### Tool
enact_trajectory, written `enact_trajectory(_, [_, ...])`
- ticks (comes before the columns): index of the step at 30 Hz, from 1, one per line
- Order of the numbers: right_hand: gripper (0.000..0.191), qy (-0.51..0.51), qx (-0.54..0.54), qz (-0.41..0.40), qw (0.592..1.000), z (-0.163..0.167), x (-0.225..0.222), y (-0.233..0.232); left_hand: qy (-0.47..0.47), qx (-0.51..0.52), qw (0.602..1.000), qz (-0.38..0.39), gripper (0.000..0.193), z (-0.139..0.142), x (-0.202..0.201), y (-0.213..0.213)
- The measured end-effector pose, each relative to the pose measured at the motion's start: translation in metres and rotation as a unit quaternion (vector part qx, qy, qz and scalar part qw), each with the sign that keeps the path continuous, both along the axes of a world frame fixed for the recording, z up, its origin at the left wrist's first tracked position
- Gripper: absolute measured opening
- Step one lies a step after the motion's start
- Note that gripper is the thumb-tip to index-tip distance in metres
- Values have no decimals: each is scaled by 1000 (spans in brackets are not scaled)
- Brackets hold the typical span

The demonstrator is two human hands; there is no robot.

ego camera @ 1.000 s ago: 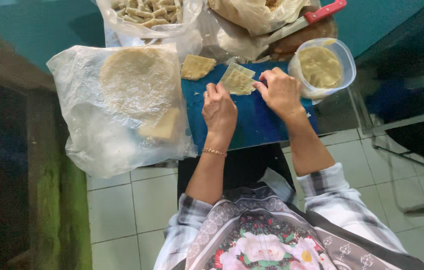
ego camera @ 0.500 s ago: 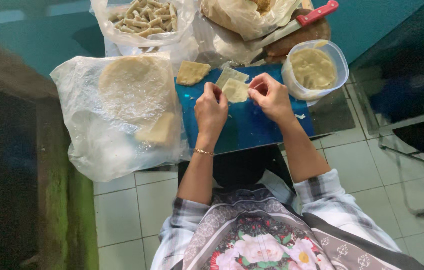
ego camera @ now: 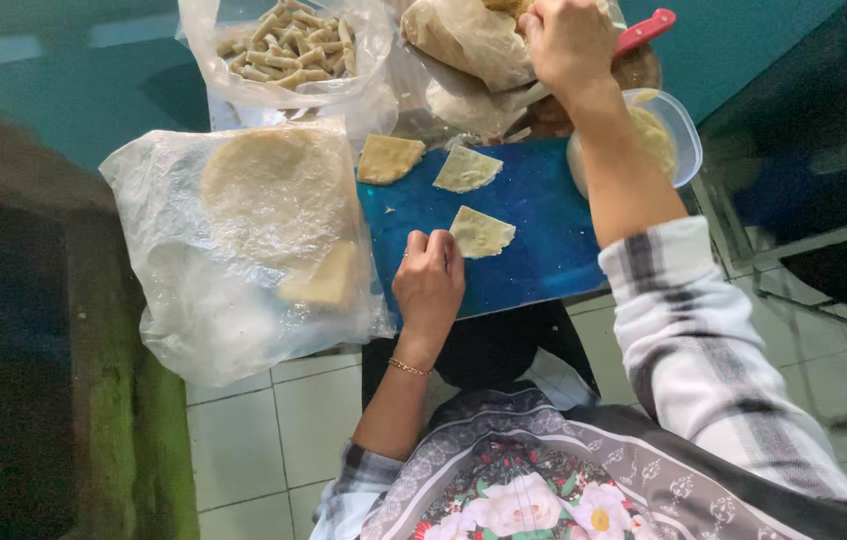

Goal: The person sits at a table and assembles filled dough snacks. They take triangular dough wrappers from a plastic bag, scoop filling from a container onto a wrapper, place a second wrapper on top, press the edges together, and set the finished piece on a blue board in a growing stack.

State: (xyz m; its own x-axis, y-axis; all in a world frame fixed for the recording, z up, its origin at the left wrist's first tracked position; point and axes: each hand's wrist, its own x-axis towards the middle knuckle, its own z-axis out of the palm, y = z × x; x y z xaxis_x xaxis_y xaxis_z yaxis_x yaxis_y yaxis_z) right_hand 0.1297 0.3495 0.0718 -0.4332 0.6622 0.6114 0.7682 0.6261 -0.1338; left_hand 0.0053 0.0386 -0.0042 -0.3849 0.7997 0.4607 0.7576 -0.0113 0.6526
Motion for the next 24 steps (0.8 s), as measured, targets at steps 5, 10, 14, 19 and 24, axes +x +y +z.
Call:
enact_trajectory(5, [39, -174, -102, -149, 968, -19, -30, 72, -30, 17, 999, -2, 9, 0, -1, -2])
enact_trajectory(10, [21, -179, 5, -120, 977, -28, -35, 81, -31, 7, 999, -12, 9, 0, 0, -2])
enact_trajectory(14, [14, -191, 12, -81, 978, -30, -29, 78, 9, 3, 1000, 7, 8, 1, 1, -2])
enact_trajectory(19, [14, -112, 12, -55, 992, -21, -2, 71, 50, 8, 998, 38, 11, 3, 0, -3])
enact_trajectory(24, [16, -183, 99, -4, 978, -31, 7, 74, 45, 12, 998, 40, 9, 3, 0, -4])
